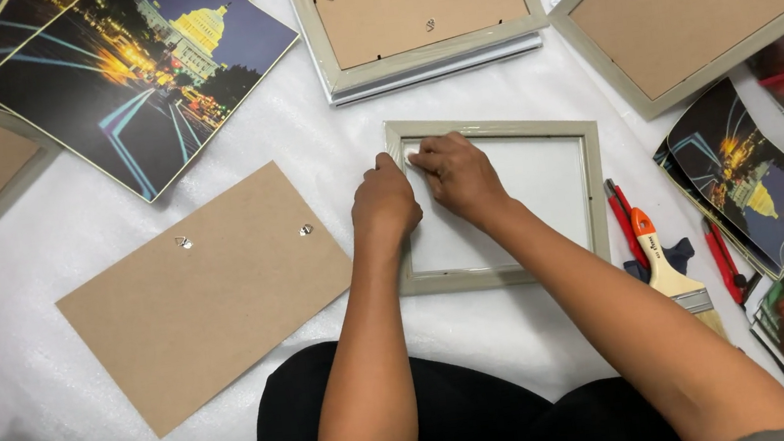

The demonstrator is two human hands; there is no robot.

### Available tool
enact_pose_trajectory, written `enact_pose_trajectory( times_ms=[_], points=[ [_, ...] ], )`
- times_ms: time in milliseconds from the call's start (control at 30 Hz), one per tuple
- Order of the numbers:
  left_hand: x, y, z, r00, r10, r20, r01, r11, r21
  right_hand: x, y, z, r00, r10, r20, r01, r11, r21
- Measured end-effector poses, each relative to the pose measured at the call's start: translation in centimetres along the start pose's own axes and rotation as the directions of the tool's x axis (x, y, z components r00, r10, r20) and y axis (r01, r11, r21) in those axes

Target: Cleaning the glass of a picture frame using a cloth and a brush to remove dust and debris.

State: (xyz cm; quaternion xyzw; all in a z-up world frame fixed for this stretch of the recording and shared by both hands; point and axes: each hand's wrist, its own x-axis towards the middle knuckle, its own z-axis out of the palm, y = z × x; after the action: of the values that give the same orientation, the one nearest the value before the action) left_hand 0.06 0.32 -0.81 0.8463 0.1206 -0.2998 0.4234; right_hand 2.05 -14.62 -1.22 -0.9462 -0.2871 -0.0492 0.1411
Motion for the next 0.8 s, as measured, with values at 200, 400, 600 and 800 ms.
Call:
enact_pose_trajectory(
  times_ms=[200, 400, 600, 800],
  points=[
    [0.4, -0.8, 0.7, 0.998, 0.034, -0.047, -0.035, 0.999, -0.017, -8.0, -2.2, 0.7, 0.997, 0.005, 0.082, -0.008, 1.000, 0.025],
    [1.6, -1.3, 1.7, 0.997, 0.041, -0.059, -0.038, 0.998, 0.042, -9.9, -6.1, -0.7, 0.967, 0.053, 0.249, -0.065, 0.997, 0.041],
    [0.7, -1.1, 1.3, 0.995, 0.051, -0.084, -0.048, 0.998, 0.038, -13.2, 1.5, -3.1, 0.904, 0.313, 0.291, -0.263, 0.944, -0.199],
    [0.8, -1.1, 1.3, 0.995, 0.050, -0.090, -0.049, 0.999, 0.014, -19.0, 12.1, -6.0, 0.759, 0.620, 0.199, -0.528, 0.765, -0.369]
  ],
)
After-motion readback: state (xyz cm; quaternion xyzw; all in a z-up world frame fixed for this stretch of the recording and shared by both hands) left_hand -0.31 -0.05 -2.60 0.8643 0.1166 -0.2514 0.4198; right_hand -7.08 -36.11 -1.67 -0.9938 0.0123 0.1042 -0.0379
